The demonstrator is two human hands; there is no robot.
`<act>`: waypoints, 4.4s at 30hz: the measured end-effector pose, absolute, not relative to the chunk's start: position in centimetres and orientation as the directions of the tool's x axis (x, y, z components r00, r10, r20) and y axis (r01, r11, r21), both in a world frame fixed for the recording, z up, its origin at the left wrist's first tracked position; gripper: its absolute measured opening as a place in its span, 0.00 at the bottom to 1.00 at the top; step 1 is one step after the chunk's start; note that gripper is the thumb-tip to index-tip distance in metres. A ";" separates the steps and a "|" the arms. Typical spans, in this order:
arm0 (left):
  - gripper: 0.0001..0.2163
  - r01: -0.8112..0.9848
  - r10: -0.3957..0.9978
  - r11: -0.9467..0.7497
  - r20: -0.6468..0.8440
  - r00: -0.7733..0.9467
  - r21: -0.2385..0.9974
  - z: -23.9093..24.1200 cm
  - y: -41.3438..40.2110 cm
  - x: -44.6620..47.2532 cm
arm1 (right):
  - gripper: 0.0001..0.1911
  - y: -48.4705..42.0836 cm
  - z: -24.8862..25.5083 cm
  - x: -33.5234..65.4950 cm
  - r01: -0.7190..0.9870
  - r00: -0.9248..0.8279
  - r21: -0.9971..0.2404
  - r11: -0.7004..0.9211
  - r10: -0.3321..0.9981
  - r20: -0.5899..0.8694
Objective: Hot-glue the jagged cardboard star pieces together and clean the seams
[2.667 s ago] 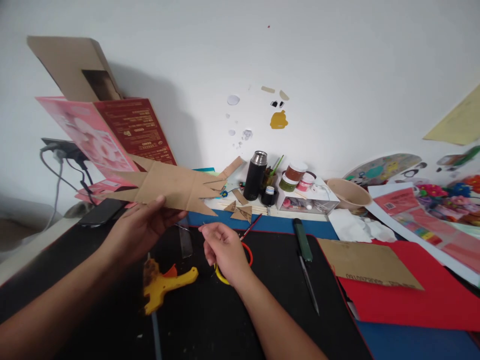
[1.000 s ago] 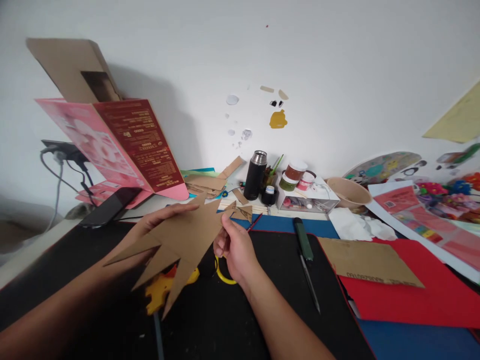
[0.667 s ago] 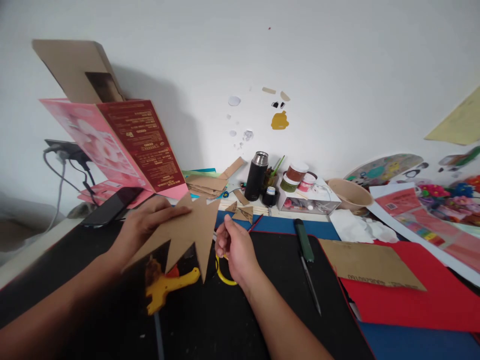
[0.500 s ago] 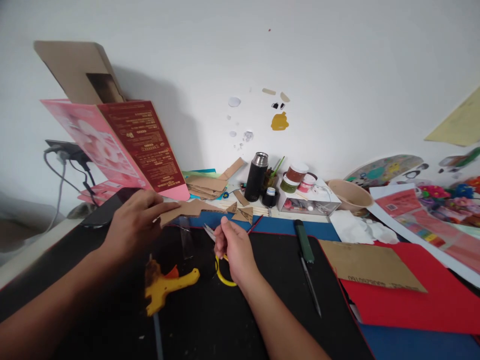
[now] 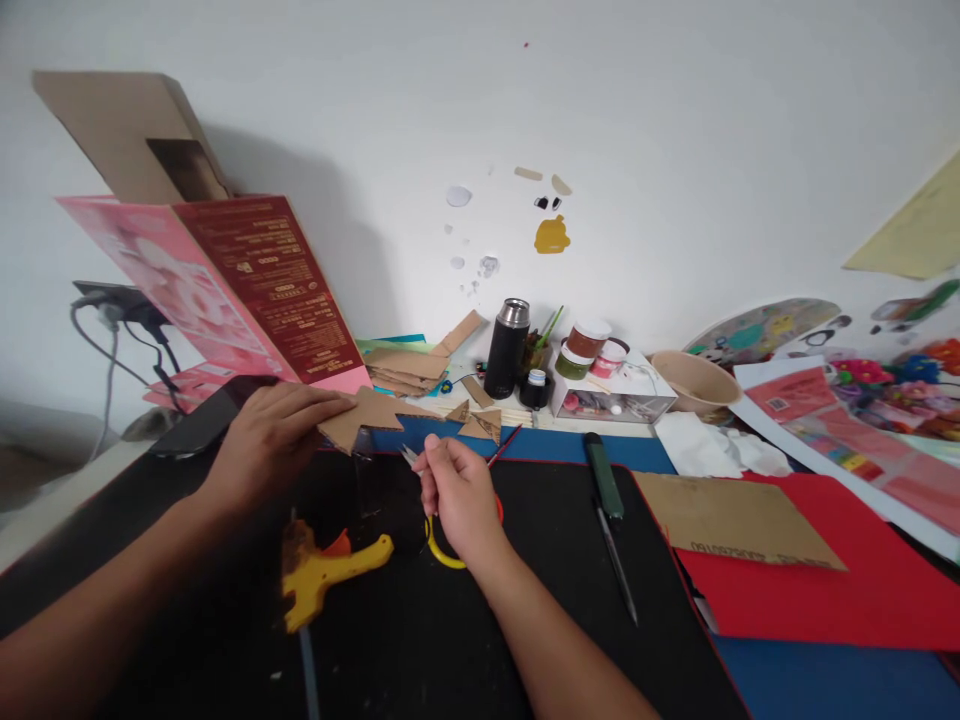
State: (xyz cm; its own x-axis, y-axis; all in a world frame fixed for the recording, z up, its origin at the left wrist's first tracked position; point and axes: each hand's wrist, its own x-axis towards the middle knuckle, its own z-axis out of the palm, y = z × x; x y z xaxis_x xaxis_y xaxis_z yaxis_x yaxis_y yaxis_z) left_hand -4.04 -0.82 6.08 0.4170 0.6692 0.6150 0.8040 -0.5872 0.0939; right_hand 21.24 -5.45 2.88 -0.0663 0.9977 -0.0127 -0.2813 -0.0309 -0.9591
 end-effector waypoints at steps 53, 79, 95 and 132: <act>0.15 0.723 0.690 -0.608 0.669 0.277 0.328 1.4 -3.3 -6.6 | 0.34 -5.6 3.4 21.6 -0.151 -0.105 -0.986 0.069 0.991 0.085; 0.16 0.733 0.598 -0.627 0.767 0.234 0.265 1.6 -4.5 -6.4 | 0.22 -6.3 1.6 21.5 0.261 -0.152 -0.930 0.259 0.962 0.226; 0.15 0.745 0.627 -0.594 0.755 0.192 0.304 1.8 -4.4 -6.4 | 0.19 -6.4 2.4 21.6 0.259 -0.176 -0.936 0.239 0.964 0.197; 0.11 0.761 0.744 -0.498 0.656 0.129 0.416 1.1 -4.6 -6.5 | 0.24 -6.5 2.2 21.7 0.261 -0.204 -0.937 0.232 0.962 0.181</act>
